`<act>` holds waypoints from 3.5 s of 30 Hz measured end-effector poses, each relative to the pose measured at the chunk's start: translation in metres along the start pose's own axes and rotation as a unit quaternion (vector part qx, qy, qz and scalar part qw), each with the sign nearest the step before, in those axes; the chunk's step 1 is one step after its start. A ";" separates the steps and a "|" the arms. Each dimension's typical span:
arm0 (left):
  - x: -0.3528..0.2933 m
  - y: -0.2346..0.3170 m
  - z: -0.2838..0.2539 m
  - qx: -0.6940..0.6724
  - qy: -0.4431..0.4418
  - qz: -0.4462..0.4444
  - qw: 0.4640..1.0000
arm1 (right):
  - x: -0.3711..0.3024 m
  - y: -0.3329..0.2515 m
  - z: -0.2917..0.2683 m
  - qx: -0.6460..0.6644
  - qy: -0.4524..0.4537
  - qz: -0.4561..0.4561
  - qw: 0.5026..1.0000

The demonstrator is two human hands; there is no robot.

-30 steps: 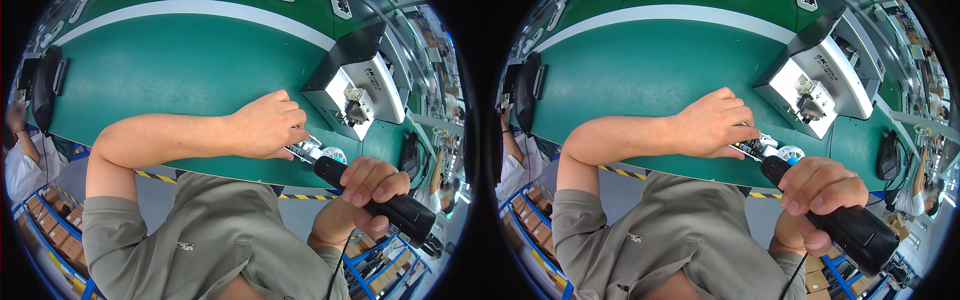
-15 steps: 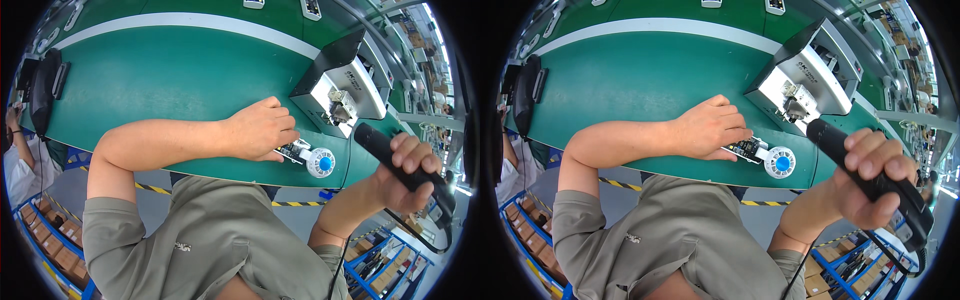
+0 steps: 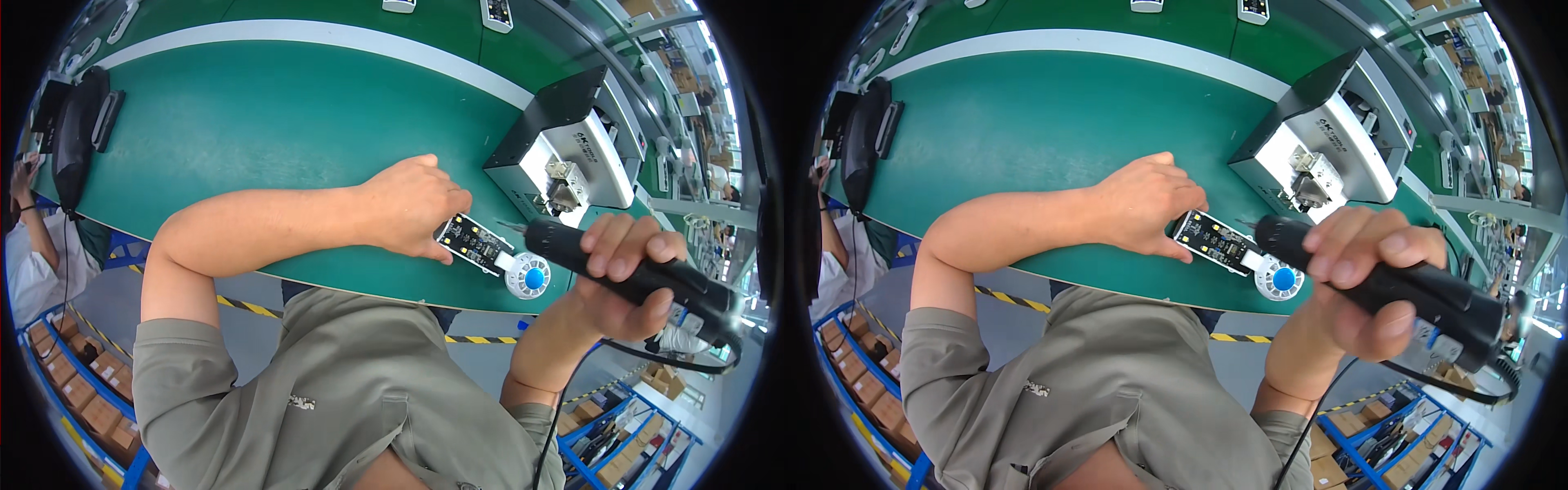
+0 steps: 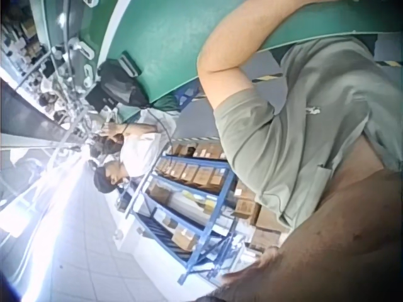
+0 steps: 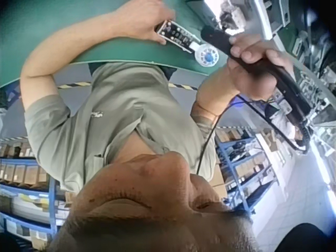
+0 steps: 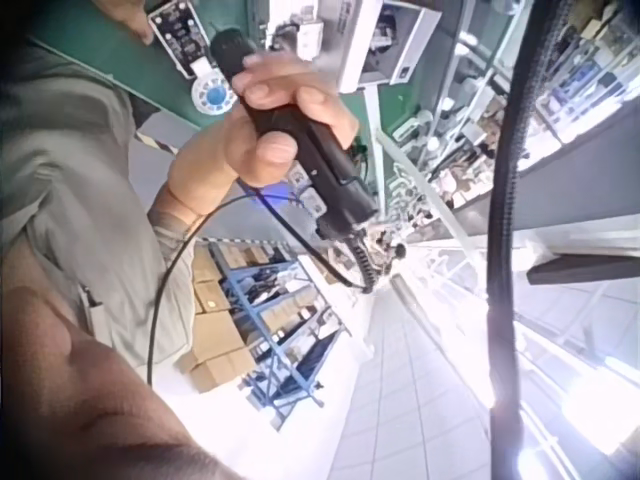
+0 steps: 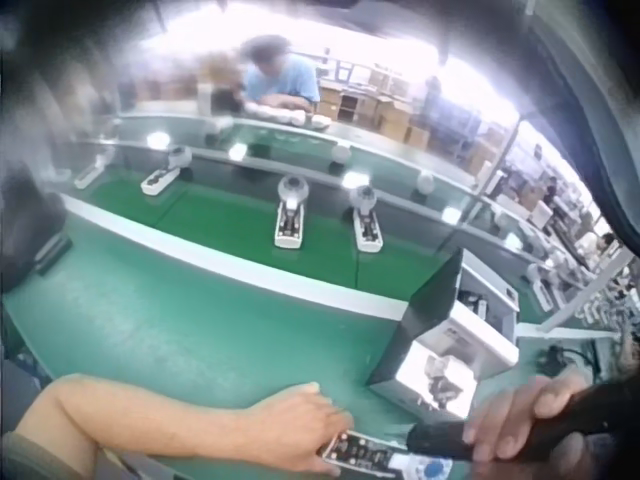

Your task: The person is assembling and testing circuit boards at a manual assembly station using an electric screwdriver.

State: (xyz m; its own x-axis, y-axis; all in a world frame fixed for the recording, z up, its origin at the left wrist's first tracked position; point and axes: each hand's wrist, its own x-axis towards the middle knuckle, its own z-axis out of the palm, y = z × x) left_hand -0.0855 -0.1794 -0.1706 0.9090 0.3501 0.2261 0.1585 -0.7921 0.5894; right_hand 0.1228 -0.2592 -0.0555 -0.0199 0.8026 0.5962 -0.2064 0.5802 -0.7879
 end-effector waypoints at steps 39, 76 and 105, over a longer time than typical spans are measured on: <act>0.003 -0.002 0.011 0.024 0.056 0.039 0.997 | 0.000 -0.041 -0.036 -0.125 -0.010 -0.051 0.991; 0.005 0.000 0.005 0.024 0.011 0.017 1.000 | -0.015 0.023 0.053 0.028 -0.019 0.066 0.997; 0.031 0.034 0.044 0.210 0.089 0.169 0.959 | -0.087 -0.014 -0.086 -0.219 0.241 0.003 0.946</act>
State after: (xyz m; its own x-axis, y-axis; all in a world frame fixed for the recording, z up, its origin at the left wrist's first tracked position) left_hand -0.0346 -0.2176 -0.1777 0.8619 0.0873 0.4995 0.0413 -0.9939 0.1026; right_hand 0.2116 -0.3253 -0.1100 0.4495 0.7156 0.5347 0.2192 0.4920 -0.8426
